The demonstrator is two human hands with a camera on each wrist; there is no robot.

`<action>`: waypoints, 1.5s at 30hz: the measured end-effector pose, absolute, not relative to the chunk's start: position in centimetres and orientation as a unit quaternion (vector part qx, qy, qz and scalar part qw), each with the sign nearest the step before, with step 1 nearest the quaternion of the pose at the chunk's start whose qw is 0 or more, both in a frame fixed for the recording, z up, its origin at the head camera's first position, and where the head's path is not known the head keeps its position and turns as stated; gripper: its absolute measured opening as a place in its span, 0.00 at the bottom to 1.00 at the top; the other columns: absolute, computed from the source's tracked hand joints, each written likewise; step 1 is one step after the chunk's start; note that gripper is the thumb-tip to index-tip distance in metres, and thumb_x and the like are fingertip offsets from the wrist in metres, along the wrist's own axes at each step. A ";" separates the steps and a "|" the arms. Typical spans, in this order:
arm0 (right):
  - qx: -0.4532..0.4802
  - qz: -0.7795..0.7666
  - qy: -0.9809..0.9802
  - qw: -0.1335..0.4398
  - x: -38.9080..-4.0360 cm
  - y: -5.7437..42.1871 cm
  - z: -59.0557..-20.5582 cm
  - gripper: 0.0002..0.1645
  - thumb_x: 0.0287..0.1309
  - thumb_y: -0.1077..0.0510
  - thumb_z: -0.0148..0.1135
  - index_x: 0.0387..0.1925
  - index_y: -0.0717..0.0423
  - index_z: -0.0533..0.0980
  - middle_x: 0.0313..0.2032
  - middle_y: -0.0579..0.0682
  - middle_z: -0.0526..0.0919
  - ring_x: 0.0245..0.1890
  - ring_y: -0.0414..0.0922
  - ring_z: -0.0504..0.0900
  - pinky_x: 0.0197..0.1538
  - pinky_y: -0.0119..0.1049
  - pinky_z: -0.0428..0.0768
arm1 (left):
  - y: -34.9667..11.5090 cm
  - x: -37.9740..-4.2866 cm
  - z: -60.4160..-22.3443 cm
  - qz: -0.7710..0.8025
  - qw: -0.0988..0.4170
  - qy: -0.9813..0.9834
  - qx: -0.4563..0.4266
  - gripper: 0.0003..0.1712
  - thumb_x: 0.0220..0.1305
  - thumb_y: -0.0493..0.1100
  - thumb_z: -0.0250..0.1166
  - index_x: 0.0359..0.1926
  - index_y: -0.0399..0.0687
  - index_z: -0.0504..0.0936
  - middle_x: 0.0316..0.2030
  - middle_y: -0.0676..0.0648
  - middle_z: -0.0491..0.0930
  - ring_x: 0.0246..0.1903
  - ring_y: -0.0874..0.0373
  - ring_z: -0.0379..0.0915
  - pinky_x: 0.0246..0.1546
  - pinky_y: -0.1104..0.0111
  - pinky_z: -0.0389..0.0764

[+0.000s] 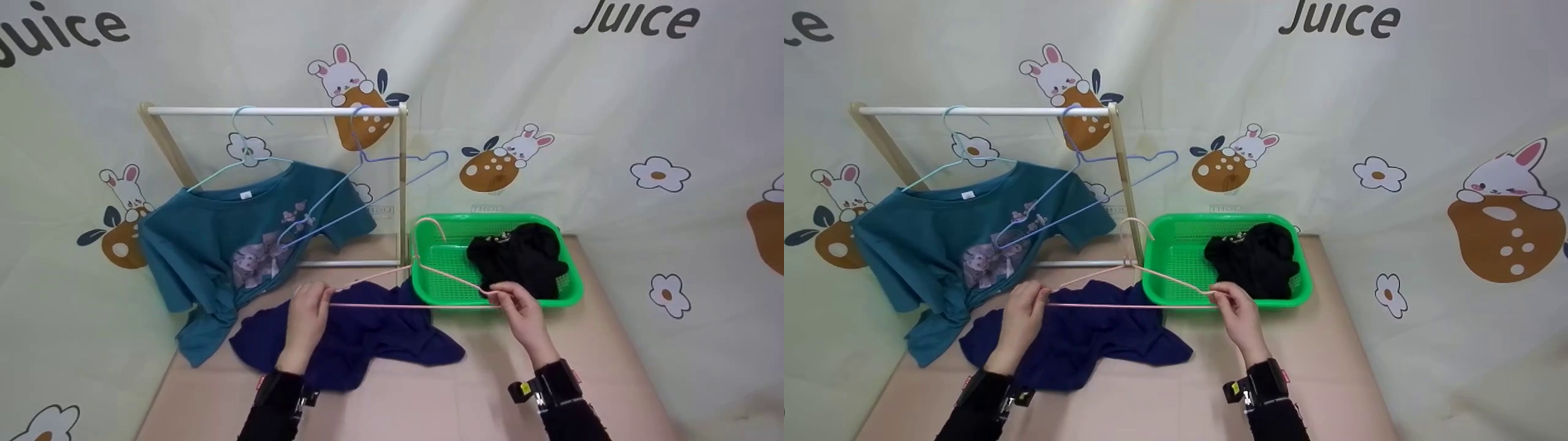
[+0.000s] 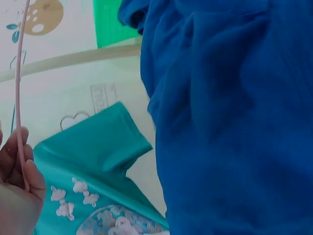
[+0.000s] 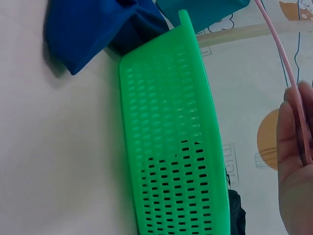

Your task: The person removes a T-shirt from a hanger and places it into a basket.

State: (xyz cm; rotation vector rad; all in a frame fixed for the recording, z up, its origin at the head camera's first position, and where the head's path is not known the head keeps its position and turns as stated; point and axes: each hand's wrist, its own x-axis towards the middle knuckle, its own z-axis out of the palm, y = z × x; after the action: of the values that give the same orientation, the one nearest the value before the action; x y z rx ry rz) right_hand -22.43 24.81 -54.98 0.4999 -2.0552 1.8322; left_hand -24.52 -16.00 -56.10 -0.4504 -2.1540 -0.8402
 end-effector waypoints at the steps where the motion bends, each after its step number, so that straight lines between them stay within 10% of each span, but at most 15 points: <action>1: 0.179 0.644 -0.725 0.169 -22.5 24.8 -55.0 0.12 0.68 0.75 0.49 0.49 0.81 0.72 0.40 0.75 0.79 0.41 0.43 0.84 0.43 0.33 0.81 | -16.4 -24.6 -56.1 -0.334 0.390 -0.841 -0.172 0.09 0.66 0.37 0.63 0.28 0.40 0.75 0.24 0.44 0.74 0.28 0.46 0.71 0.37 0.56 0.69; 16: 0.132 0.625 -0.760 0.124 -22.1 25.2 -55.7 0.22 0.74 0.69 0.44 0.65 0.75 0.63 0.55 0.73 0.75 0.54 0.65 0.76 0.48 0.34 0.78 | -24.0 -24.6 -53.6 -0.416 0.440 -0.795 -0.041 0.31 0.75 0.58 0.46 0.28 0.34 0.71 0.24 0.38 0.68 0.28 0.42 0.65 0.37 0.54 0.64; 29: 0.129 0.634 -0.756 0.095 -22.0 24.9 -57.2 0.23 0.74 0.68 0.44 0.66 0.75 0.62 0.55 0.73 0.76 0.55 0.63 0.76 0.49 0.31 0.77 | -28.0 -23.6 -51.8 -0.462 0.455 -0.748 0.139 0.19 0.77 0.39 0.50 0.33 0.26 0.73 0.26 0.53 0.73 0.30 0.75 0.63 0.38 0.72 0.64; 37: 0.114 0.635 -0.760 0.080 -21.7 24.9 -57.2 0.23 0.75 0.67 0.45 0.66 0.75 0.62 0.55 0.72 0.76 0.56 0.68 0.73 0.51 0.35 0.78 | -29.7 -23.1 -51.9 -0.480 0.431 -0.733 0.215 0.21 0.79 0.46 0.48 0.38 0.30 0.73 0.26 0.62 0.69 0.30 0.72 0.64 0.36 0.72 0.62; 45: 0.120 0.638 -0.756 0.083 -21.9 24.9 -57.9 0.23 0.75 0.66 0.45 0.66 0.74 0.63 0.54 0.74 0.75 0.55 0.69 0.74 0.50 0.33 0.77 | -30.0 -23.9 -51.4 -0.427 0.435 -0.762 0.219 0.18 0.78 0.41 0.48 0.40 0.28 0.74 0.32 0.36 0.74 0.36 0.47 0.71 0.38 0.68 0.62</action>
State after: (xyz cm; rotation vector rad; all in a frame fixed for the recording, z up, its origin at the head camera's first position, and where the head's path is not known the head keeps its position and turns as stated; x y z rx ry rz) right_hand -21.94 24.90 -57.85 0.3570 -2.2591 1.9044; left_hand -23.86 -30.00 -51.38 0.5443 -1.8964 -1.0624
